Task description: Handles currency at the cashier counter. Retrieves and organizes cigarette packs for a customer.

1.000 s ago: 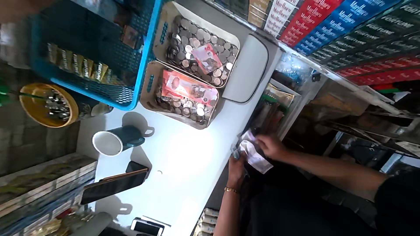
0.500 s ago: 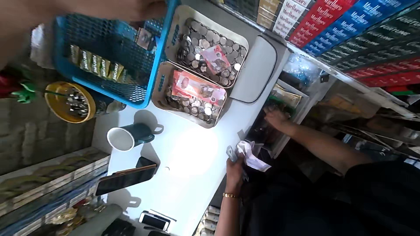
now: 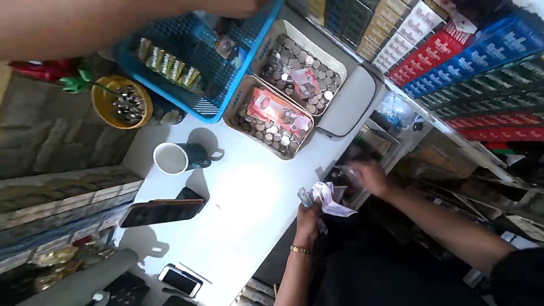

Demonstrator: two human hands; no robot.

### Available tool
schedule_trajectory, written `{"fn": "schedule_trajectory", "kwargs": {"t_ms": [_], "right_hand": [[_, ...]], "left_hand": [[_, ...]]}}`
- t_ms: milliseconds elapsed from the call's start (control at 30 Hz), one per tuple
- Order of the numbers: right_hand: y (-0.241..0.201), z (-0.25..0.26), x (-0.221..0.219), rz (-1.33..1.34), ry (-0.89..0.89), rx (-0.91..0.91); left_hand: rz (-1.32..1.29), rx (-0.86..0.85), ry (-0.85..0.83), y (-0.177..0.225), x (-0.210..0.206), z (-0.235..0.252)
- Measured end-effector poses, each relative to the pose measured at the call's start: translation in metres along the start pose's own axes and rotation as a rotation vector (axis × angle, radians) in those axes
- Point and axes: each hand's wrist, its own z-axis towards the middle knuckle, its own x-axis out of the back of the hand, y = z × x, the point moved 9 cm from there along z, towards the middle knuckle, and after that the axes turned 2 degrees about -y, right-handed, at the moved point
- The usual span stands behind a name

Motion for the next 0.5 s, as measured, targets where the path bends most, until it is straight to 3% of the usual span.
{"fn": "schedule_trajectory", "kwargs": {"t_ms": [133, 267, 433, 500], "right_hand": [[-0.081, -0.029, -0.015, 0.301, -0.159, 0.082], [-0.145, -0.004, -0.021, 0.257, -0.345, 0.156], [-0.189, 0.011, -0.042, 0.338, -0.372, 0.058], [-0.191, 0.017, -0.044, 0.34, -0.356, 0.068]], "left_hand": [[-0.068, -0.063, 0.039, 0.015, -0.005, -0.001], [-0.193, -0.178, 0.176, 0.044, 0.022, -0.003], [-0.302, -0.336, 0.352, 0.073, 0.045, 0.002], [-0.243, -0.43, 0.34, 0.084, 0.052, -0.003]]}}
